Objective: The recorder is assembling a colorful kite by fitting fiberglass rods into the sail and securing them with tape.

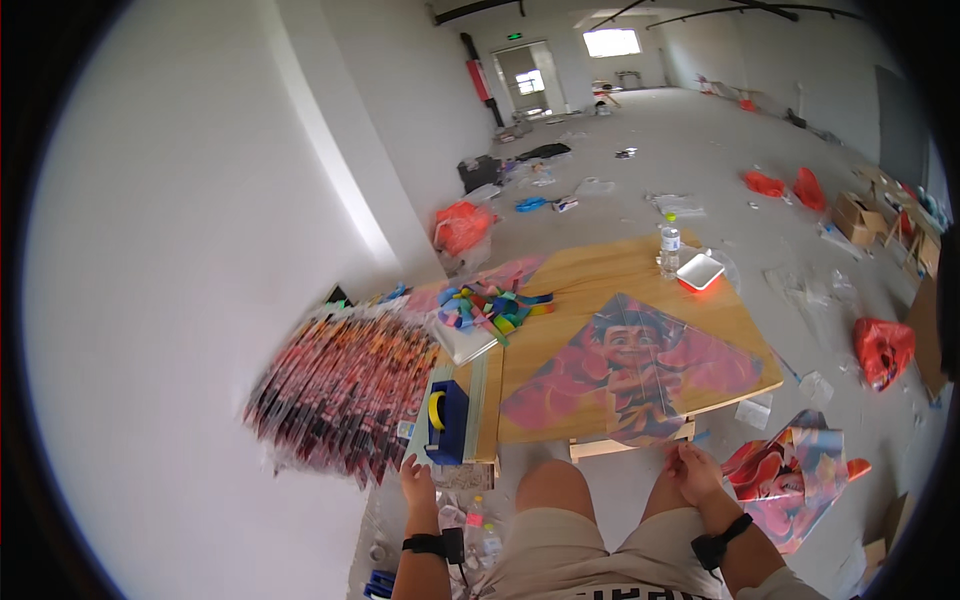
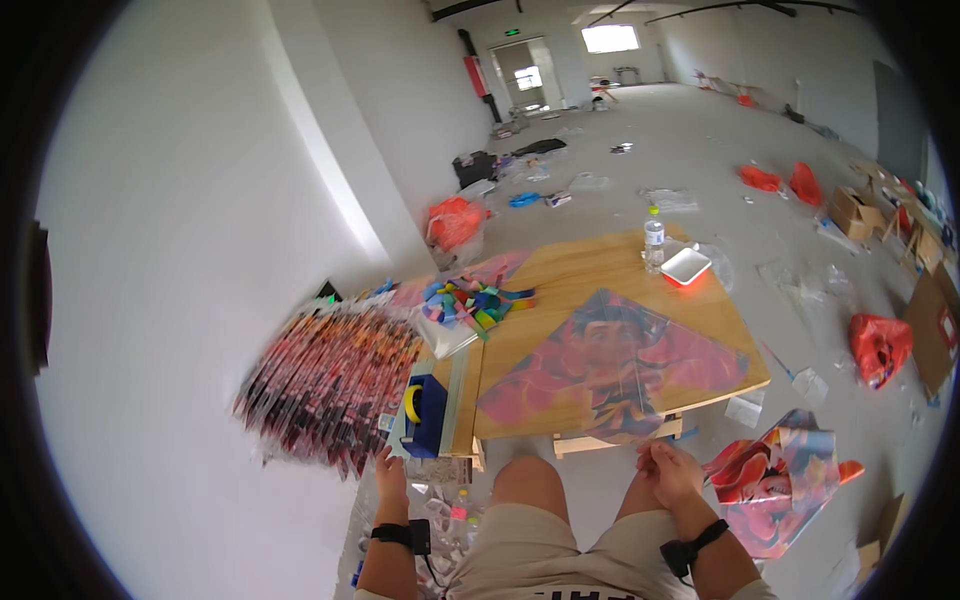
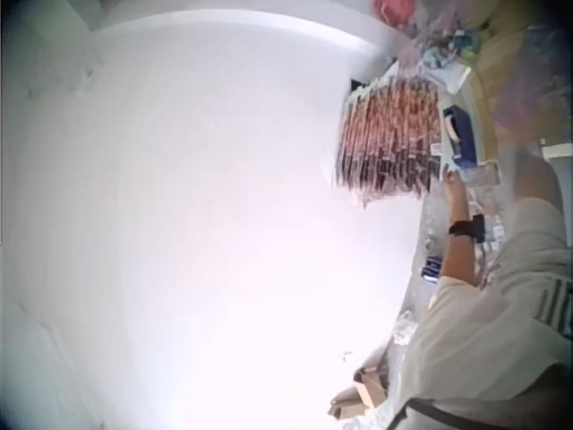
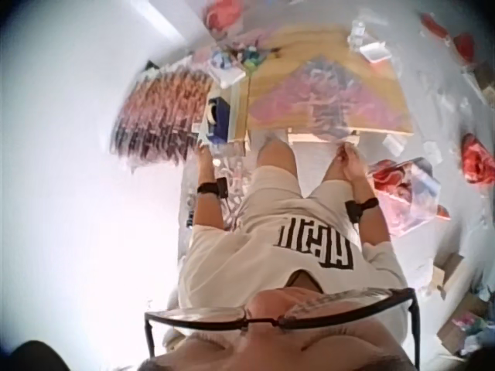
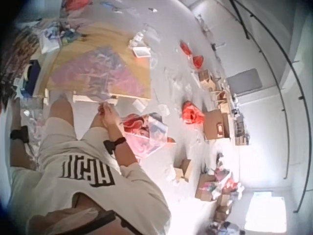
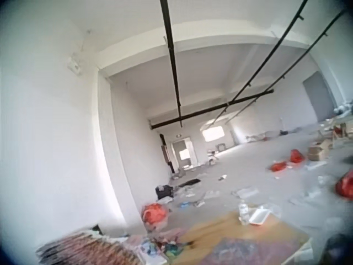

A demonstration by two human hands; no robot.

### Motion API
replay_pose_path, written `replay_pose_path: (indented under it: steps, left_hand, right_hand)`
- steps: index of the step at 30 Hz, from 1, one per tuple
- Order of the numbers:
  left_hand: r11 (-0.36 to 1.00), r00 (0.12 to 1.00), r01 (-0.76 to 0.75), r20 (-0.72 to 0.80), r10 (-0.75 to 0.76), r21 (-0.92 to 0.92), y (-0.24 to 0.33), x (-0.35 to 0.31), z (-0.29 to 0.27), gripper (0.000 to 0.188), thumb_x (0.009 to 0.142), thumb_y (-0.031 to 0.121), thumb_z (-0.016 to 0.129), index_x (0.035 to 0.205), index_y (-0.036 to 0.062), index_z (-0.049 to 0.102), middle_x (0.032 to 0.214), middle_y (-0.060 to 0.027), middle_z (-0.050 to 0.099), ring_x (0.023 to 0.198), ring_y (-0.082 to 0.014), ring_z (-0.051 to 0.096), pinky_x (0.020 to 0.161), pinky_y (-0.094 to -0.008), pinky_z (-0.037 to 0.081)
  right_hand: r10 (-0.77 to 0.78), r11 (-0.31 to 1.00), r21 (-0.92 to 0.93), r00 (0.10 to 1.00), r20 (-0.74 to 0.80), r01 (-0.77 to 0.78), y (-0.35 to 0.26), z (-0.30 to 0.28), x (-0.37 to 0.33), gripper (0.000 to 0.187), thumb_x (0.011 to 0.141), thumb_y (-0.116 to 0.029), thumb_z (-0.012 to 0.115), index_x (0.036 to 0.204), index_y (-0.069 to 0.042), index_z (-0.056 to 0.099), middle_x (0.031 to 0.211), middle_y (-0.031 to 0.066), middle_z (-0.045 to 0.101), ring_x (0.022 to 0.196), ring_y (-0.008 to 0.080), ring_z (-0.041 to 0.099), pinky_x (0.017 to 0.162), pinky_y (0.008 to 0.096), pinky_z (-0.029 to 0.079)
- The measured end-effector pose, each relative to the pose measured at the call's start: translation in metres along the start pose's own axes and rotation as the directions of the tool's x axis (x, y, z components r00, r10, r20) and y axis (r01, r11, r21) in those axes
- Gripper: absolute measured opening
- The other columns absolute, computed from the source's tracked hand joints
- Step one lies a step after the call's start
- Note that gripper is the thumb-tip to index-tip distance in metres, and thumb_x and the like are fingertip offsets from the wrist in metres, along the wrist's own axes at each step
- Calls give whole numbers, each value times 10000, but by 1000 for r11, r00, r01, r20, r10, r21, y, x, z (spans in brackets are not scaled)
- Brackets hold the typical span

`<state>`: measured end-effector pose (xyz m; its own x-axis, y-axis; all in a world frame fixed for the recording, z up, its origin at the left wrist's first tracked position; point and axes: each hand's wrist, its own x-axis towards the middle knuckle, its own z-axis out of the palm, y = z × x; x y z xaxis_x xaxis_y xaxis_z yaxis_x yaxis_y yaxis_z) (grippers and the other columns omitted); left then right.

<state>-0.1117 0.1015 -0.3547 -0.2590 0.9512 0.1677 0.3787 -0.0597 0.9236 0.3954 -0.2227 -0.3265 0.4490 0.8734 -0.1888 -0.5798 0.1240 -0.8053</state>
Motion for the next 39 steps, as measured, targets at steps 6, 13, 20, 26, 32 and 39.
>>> replay_pose_path:
  steps: [6, 13, 20, 26, 32, 39]
  left_hand:
    - [864, 959, -246, 242, 150, 439, 8, 58, 37, 344, 943, 315, 718, 1169, 58, 758, 1119, -146, 693, 1054, -272, 668, 872, -381, 533]
    - [983, 913, 164, 364, -184, 84, 9, 102, 47, 400, 980, 344, 715, 973, -51, 776, 942, -104, 766, 858, -181, 682, 778, -328, 510]
    - [986, 892, 146, 443, -96, -80, 63, 63, 19, 301, 968, 297, 751, 981, -3, 730, 822, -3, 664, 738, -96, 559, 669, -288, 441]
    - [919, 722, 392, 602, -342, 52, 39, 22, -21, 248, 988, 352, 715, 1067, 117, 726, 807, 73, 606, 651, -46, 484, 558, -267, 342]
    - [959, 880, -97, 472, -43, 267, -27, 40, -3, 231, 864, 273, 803, 880, 47, 755, 743, -30, 689, 671, -167, 635, 622, -347, 505]
    - [970, 685, -227, 723, 95, 88, 42, -28, 35, 162, 921, 152, 770, 1018, 23, 754, 899, -49, 745, 816, -127, 675, 770, -292, 550]
  right_hand:
    - [-33, 998, -53, 995, -91, 28, -1, -4, -9, 289, 1085, -259, 532, 1067, -7, 672, 873, 78, 649, 810, 182, 623, 726, 305, 491]
    - [-79, 993, -99, 992, -96, 69, 5, 8, -6, 312, 1106, -286, 510, 1101, -21, 676, 896, 65, 646, 830, 167, 615, 755, 297, 488]
    - [-41, 980, -197, 997, -72, 26, 5, 11, -1, 297, 1117, -272, 497, 1136, -26, 663, 906, 59, 645, 832, 154, 605, 753, 288, 488]
    - [-14, 932, -362, 1000, -6, 11, 6, 20, 7, 265, 1129, -222, 471, 1167, -41, 660, 911, 50, 656, 770, 131, 604, 717, 253, 495]
    - [35, 927, -374, 999, 14, -27, 9, 31, 11, 249, 1120, -204, 484, 1154, -35, 663, 917, 51, 659, 800, 131, 615, 758, 264, 507]
    - [23, 914, -406, 999, 47, -2, 13, 27, 7, 245, 1122, -214, 487, 1178, -55, 664, 926, 37, 665, 815, 125, 623, 751, 271, 511]
